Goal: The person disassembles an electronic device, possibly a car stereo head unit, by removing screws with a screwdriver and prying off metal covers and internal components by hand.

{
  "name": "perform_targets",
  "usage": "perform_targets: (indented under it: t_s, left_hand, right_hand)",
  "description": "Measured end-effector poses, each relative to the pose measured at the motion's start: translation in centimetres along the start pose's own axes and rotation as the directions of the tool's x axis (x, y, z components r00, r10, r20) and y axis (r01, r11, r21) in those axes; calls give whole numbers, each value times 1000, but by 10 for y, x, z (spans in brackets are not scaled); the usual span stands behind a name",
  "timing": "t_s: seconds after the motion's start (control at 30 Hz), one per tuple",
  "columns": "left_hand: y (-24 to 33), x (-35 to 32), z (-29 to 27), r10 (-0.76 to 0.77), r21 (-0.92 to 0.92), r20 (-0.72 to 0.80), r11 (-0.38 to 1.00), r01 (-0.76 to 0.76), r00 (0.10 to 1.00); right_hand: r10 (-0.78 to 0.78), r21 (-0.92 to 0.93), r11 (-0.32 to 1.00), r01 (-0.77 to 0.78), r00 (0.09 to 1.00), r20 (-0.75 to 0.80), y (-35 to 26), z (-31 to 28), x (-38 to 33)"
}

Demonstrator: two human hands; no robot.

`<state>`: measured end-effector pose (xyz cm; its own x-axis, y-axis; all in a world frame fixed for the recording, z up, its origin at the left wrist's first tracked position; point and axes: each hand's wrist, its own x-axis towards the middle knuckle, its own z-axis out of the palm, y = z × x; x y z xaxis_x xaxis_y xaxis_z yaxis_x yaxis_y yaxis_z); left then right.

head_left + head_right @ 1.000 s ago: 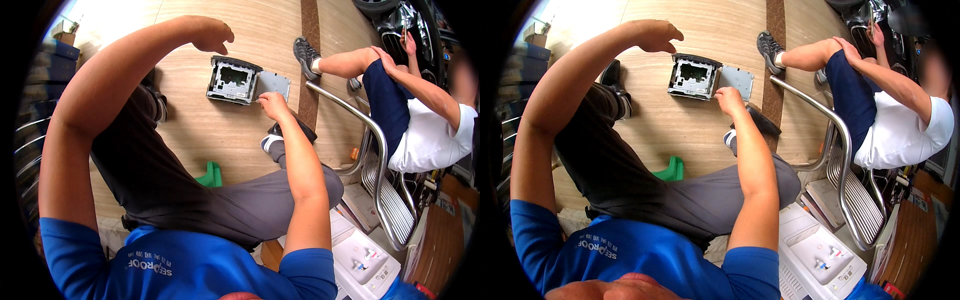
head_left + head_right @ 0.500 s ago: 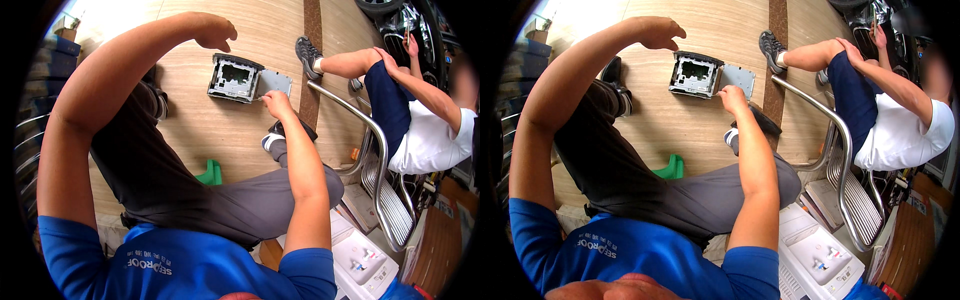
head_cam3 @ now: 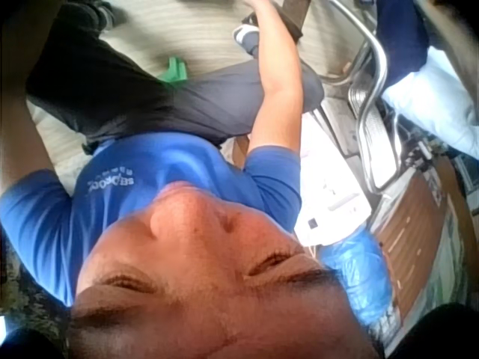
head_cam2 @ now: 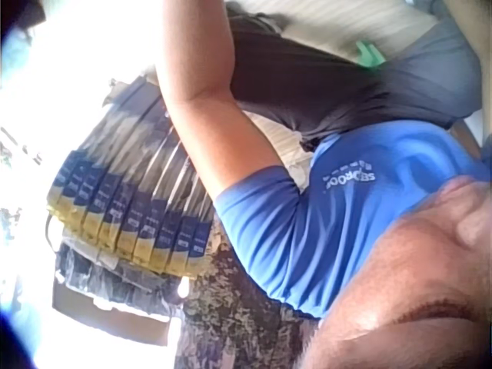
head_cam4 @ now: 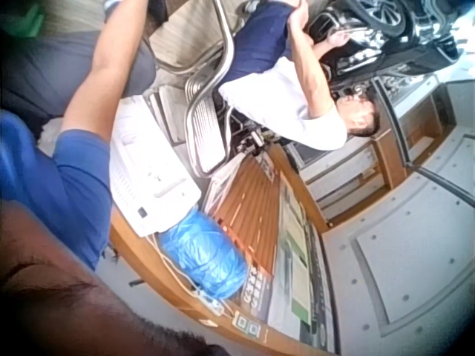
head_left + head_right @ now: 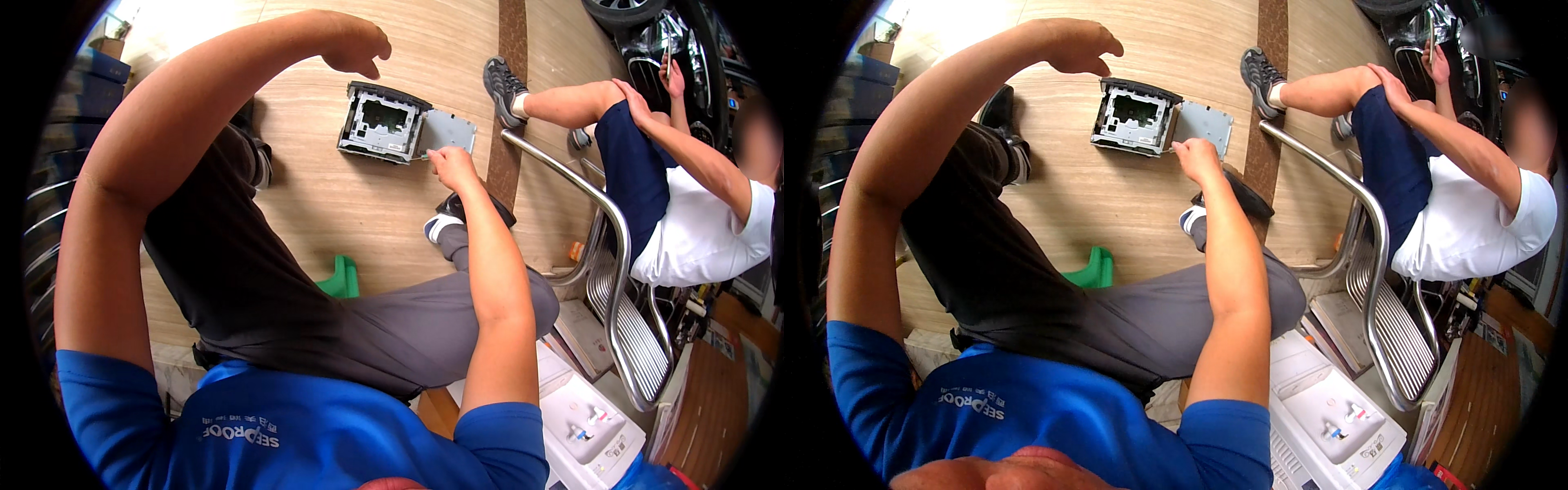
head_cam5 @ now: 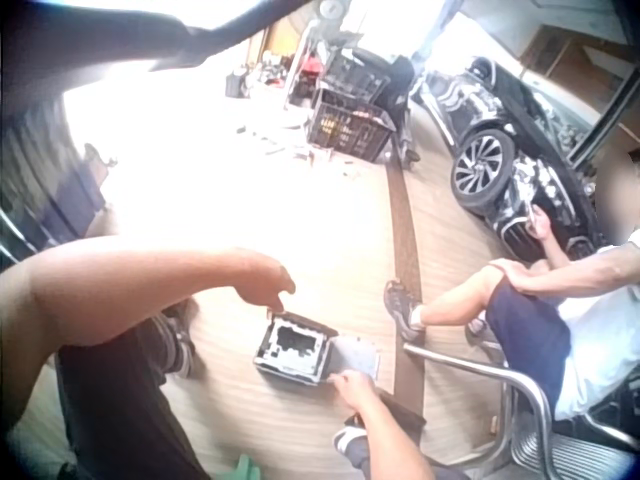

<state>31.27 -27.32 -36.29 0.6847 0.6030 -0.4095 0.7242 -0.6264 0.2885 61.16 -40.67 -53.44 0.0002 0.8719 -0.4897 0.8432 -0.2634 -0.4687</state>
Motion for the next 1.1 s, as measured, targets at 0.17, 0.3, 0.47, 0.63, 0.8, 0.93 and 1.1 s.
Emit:
perform_targets:
  t_s: [0.17, 0.3, 0.47, 0.63, 0.8, 0.93, 1.1]
  left_hand:
    - [8, -2, -6, -21, -36, 18, 999, 22, 1000]
    - [6, -4, -2, -59, -12, 17, 998, 59, 998]
    - [4, -1, 0, -30, -6, -18, 1000, 30, 999]
    - [10, -3, -6, -60, -12, 52, 998, 60, 997]
    - [3, -1, 2, -67, 10, -11, 998, 67, 998]
    - [8, -3, -3, -76, 8, 28, 997, 75, 997]
    - [7, -2, 0, -70, 24, -2, 997, 70, 998]
  right_hand:
    - [-77, 43, 996, 77, 997, 5, 8, -3, -1]
    - [-199, -3, 980, 199, 980, -13, -4, -1, -8]
    - [-137, 140, 981, 132, 990, 22, 8, 3, -3]
    - [69, 94, 992, -80, 991, 115, 4, 0, 2]
    - [53, 136, 988, -70, 991, 122, 0, -2, -2]
    - [-168, 34, 985, 166, 984, 56, 0, -2, -5]
    - [-126, 150, 982, 112, 988, 87, 4, 6, -3]
